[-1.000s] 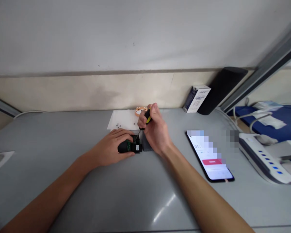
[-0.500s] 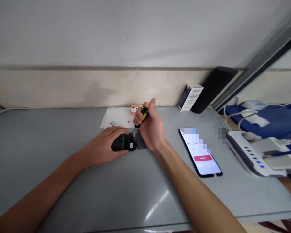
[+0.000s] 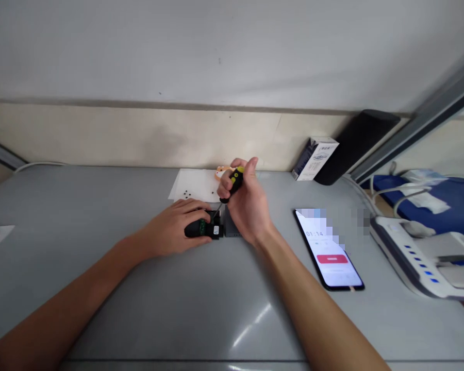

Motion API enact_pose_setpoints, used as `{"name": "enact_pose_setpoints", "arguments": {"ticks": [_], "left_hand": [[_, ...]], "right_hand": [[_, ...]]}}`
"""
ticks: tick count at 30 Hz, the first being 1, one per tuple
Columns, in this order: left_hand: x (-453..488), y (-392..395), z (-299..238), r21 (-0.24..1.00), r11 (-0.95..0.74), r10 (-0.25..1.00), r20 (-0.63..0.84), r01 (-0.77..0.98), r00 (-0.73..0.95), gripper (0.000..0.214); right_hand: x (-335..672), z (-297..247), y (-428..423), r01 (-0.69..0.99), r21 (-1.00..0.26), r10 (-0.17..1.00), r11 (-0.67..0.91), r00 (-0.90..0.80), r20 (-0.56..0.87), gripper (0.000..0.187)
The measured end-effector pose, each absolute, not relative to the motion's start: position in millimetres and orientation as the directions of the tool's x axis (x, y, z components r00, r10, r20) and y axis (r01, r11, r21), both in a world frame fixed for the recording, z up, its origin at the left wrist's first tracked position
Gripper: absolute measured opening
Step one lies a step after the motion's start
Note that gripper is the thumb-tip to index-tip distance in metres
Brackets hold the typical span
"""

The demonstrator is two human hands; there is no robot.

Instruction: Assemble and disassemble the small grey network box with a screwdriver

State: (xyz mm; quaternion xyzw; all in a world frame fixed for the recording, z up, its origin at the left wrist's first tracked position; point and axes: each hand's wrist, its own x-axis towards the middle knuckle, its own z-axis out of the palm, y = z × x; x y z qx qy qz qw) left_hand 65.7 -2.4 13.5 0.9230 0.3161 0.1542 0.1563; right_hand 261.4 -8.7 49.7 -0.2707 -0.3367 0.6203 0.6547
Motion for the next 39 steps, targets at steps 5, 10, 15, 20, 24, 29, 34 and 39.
{"name": "enact_pose_setpoints", "arguments": {"ticks": [5,10,15,20,24,29,34,39], "left_hand": [[66.4,-2.4,11.7,0.401,-0.738,0.646,0.188,0.543,0.739,0.023],[68.2,-2.7,12.0,0.436,-0.725,0.65,0.179,0.533,0.738,0.023],[68.8,-3.2,15.8,0.436,-0.73,0.643,0.178,0.526,0.745,0.022],[68.3,-3.4,15.8,0.435,-0.73,0.643,0.174,0.527,0.746,0.022],[68.2,-3.1,15.3,0.448,-0.715,0.654,0.154,0.537,0.741,0.023],[67.9,-2.6,15.6,0.451,-0.714,0.652,0.151,0.536,0.743,0.023],[68.2,-2.9,15.8,0.452,-0.702,0.666,0.139,0.551,0.733,0.024],[67.3,-4.5,16.7,0.451,-0.688,0.678,0.122,0.568,0.725,0.026]], "right_hand": [[266.3,47.2,-8.7,-0.594,-0.789,0.986,0.157,0.047,0.161,0.035],[267.7,51.5,-10.7,-0.534,-0.834,0.988,0.136,0.011,0.154,0.032],[266.3,54.8,-12.8,-0.57,-0.814,0.994,0.112,0.05,0.101,0.038],[271.1,48.1,-10.8,-0.591,-0.794,0.99,0.14,0.061,0.129,0.036],[274.1,47.0,-9.3,-0.547,-0.824,0.989,0.148,0.075,0.128,0.032],[273.0,44.9,-7.6,-0.592,-0.796,0.992,0.123,0.039,0.124,0.026],[269.0,45.8,-9.0,-0.624,-0.774,0.994,0.108,0.044,0.104,0.033],[267.7,44.8,-9.9,-0.603,-0.787,0.991,0.131,0.052,0.126,0.038]]}}
